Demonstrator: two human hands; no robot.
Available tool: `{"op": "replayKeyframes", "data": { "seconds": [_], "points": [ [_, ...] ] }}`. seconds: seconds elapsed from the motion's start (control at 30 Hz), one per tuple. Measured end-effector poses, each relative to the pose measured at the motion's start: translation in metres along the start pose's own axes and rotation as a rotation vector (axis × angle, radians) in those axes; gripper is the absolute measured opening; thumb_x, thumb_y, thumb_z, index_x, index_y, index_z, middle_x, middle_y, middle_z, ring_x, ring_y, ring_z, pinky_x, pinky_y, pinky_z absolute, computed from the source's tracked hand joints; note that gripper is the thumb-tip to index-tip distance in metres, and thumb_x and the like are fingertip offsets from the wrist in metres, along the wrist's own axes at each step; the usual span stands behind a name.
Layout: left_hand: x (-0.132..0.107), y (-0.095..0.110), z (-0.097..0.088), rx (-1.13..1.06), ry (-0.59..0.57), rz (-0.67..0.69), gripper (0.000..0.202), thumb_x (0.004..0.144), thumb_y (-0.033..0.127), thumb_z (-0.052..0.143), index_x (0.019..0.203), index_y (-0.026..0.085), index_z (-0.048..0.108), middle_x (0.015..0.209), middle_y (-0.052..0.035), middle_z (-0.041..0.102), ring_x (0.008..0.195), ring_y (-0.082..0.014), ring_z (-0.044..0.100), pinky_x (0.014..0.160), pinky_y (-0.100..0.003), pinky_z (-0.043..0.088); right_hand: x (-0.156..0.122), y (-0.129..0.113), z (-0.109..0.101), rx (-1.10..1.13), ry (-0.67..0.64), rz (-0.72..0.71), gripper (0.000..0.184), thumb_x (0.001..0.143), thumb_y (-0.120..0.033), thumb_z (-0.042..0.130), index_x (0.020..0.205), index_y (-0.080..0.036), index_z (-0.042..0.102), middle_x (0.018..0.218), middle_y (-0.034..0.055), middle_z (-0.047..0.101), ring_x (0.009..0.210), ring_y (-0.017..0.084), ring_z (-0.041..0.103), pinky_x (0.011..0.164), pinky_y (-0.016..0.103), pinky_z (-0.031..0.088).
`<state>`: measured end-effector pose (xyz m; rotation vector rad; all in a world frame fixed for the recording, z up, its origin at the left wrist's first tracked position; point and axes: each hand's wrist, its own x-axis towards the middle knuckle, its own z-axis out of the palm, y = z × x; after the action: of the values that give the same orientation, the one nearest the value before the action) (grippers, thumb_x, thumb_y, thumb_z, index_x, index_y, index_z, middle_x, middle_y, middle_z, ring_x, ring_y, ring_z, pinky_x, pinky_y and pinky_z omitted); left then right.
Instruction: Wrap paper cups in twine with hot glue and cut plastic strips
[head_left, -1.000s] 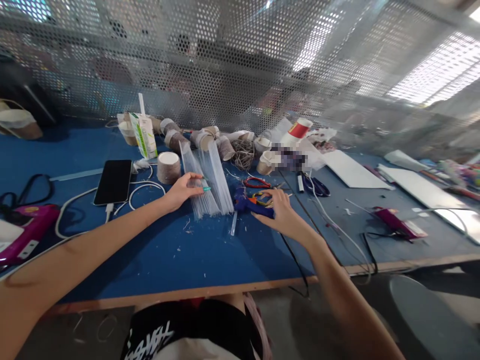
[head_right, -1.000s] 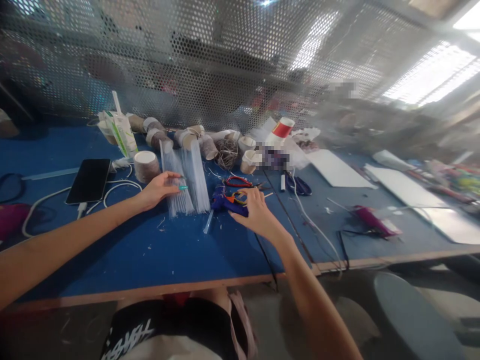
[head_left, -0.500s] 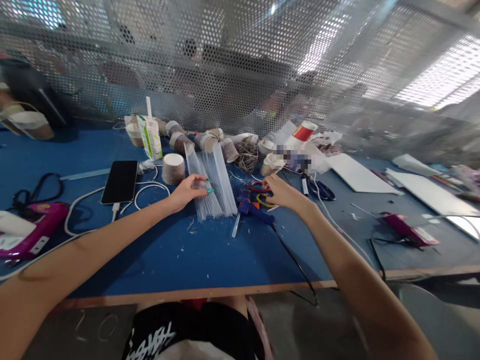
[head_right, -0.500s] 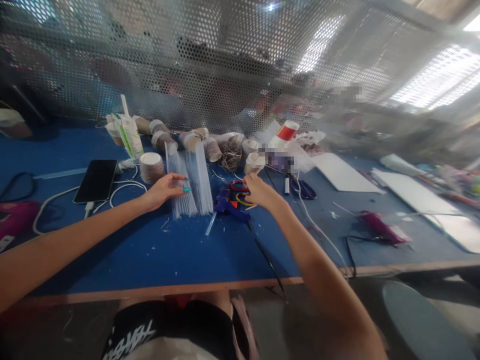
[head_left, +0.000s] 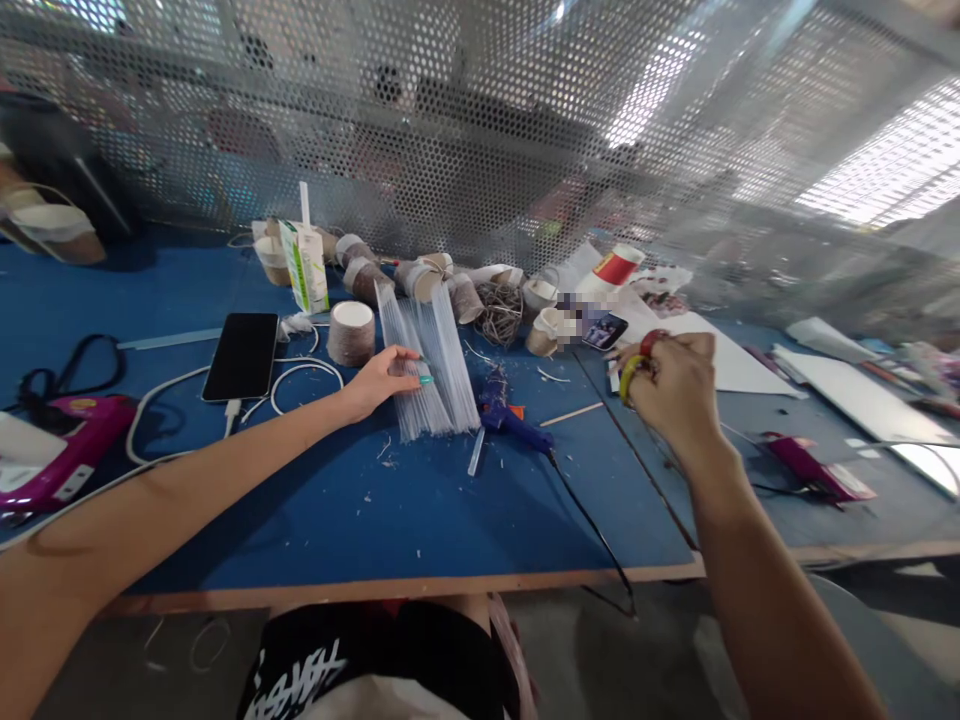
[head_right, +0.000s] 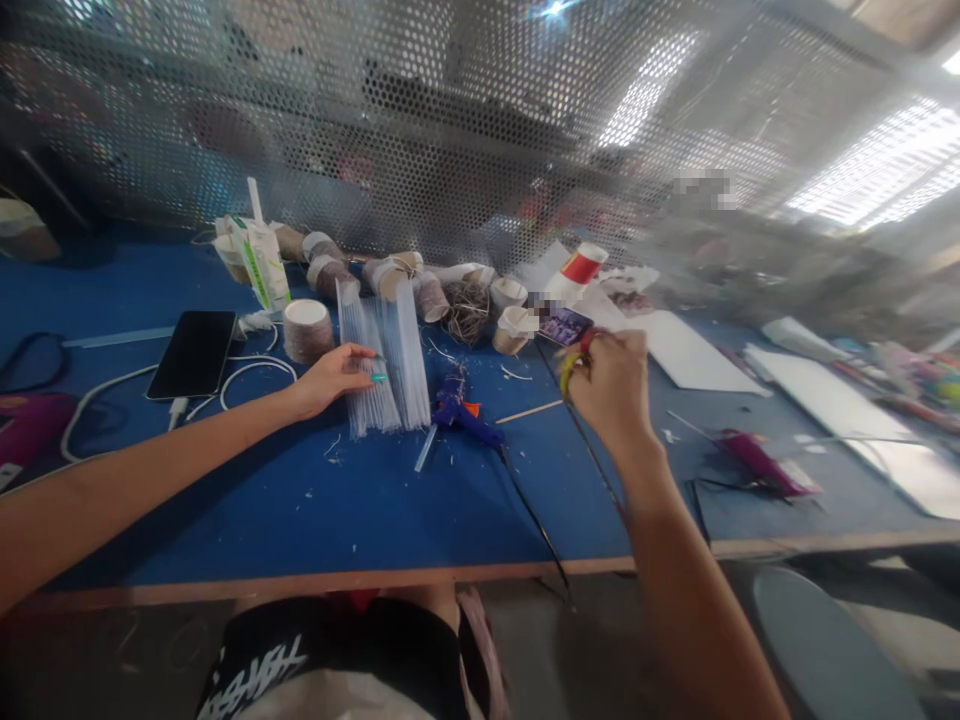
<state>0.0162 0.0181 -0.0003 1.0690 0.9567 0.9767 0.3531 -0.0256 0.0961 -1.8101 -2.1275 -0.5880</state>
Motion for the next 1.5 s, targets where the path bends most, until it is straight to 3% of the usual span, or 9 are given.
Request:
{"op": "replayKeyframes", "data": {
  "seconds": [0.13, 0.27, 0.37, 0.47, 0.87, 1.07, 1.2, 1.33, 1.5],
  "points": [
    [0.001, -0.001, 0.0, -0.02, 0.0, 0.007, 0.031, 0.069, 0.002, 0.066, 0.094, 0.013, 0.052, 0.084, 0.0016, 0.059, 0.064, -0.0063, 0.061, 0.072, -0.027, 0.053, -0.023, -0.031, 0.005, 0.152, -0.243, -0.082, 0.015, 0.067, -0.009, 0.043, 0.061, -0.02, 0.051, 0.074, 0.0107, 0.058, 0.078, 0.024, 0.049, 0.068, 0.036, 0.044],
    [0.001, -0.001, 0.0, -0.029, 0.015, 0.004, 0.031, 0.069, 0.002, 0.066, 0.094, 0.014, 0.052, 0.084, 0.0016, 0.058, 0.065, -0.0064, 0.061, 0.073, -0.028, 0.053, -0.043, -0.072, 0.012, 0.037, -0.272, -0.245, 0.01, 0.066, -0.01, 0.048, 0.067, -0.02, 0.048, 0.07, 0.0101, 0.054, 0.084, 0.026, 0.046, 0.074, 0.036, 0.044],
    [0.0, 0.002, -0.003, 0.035, -0.007, -0.029, 0.034, 0.07, 0.004, 0.068, 0.098, 0.014, 0.05, 0.082, 0.0012, 0.058, 0.062, -0.0079, 0.061, 0.072, -0.031, 0.055, -0.046, -0.084, 0.016, -0.008, -0.29, -0.291, 0.011, 0.068, -0.023, 0.058, 0.074, -0.018, 0.049, 0.077, 0.0114, 0.055, 0.088, 0.028, 0.045, 0.076, 0.037, 0.044],
    [-0.001, 0.006, -0.007, 0.127, -0.036, -0.049, 0.038, 0.069, 0.004, 0.069, 0.099, 0.015, 0.049, 0.082, 0.0015, 0.056, 0.057, -0.0079, 0.06, 0.07, -0.035, 0.056, -0.04, -0.083, 0.025, -0.06, -0.293, -0.325, 0.022, 0.073, -0.035, 0.061, 0.079, -0.016, 0.051, 0.081, 0.0135, 0.055, 0.089, 0.03, 0.045, 0.077, 0.04, 0.044],
    [0.003, 0.008, -0.017, 0.169, -0.101, -0.079, 0.041, 0.066, 0.006, 0.072, 0.099, 0.016, 0.051, 0.105, -0.0042, 0.052, 0.064, -0.0069, 0.06, 0.072, -0.035, 0.057, -0.033, -0.048, 0.041, -0.244, -0.246, -0.376, 0.013, 0.083, -0.022, 0.052, 0.089, -0.012, 0.057, 0.087, 0.0155, 0.057, 0.09, 0.03, 0.048, 0.076, 0.037, 0.044],
    [0.004, 0.007, -0.016, 0.106, -0.107, -0.09, 0.039, 0.064, 0.004, 0.072, 0.095, 0.017, 0.052, 0.085, -0.0013, 0.057, 0.059, -0.0102, 0.062, 0.071, -0.036, 0.057, -0.036, -0.028, 0.047, -0.3, -0.229, -0.276, 0.019, 0.085, -0.026, 0.048, 0.087, -0.009, 0.058, 0.088, 0.0192, 0.058, 0.088, 0.031, 0.049, 0.075, 0.04, 0.044],
    [0.003, 0.006, -0.016, 0.098, -0.126, -0.077, 0.043, 0.062, 0.005, 0.073, 0.097, 0.016, 0.051, 0.08, -0.001, 0.059, 0.06, -0.0115, 0.063, 0.068, -0.035, 0.057, -0.031, -0.02, 0.034, -0.244, -0.206, -0.205, 0.021, 0.085, -0.029, 0.049, 0.089, -0.01, 0.058, 0.089, 0.019, 0.058, 0.088, 0.032, 0.049, 0.076, 0.043, 0.044],
    [0.004, 0.007, -0.018, 0.128, -0.135, -0.076, 0.057, 0.058, 0.008, 0.077, 0.108, 0.018, 0.049, 0.089, -0.0031, 0.06, 0.059, -0.0118, 0.063, 0.06, -0.033, 0.057, -0.027, -0.036, -0.001, -0.226, 0.01, -0.056, 0.032, 0.088, -0.031, 0.049, 0.105, -0.006, 0.057, 0.113, 0.0261, 0.056, 0.103, 0.038, 0.044, 0.083, 0.049, 0.041],
    [0.006, 0.004, -0.023, 0.188, -0.177, -0.036, 0.071, 0.059, 0.01, 0.078, 0.121, 0.019, 0.045, 0.091, -0.0045, 0.06, 0.052, -0.0093, 0.059, 0.053, -0.03, 0.056, -0.017, -0.083, -0.027, -0.077, 0.008, -0.255, 0.024, 0.09, -0.029, 0.049, 0.107, -0.021, 0.063, 0.123, 0.0131, 0.06, 0.112, 0.036, 0.041, 0.089, 0.052, 0.037]
  ]
}}
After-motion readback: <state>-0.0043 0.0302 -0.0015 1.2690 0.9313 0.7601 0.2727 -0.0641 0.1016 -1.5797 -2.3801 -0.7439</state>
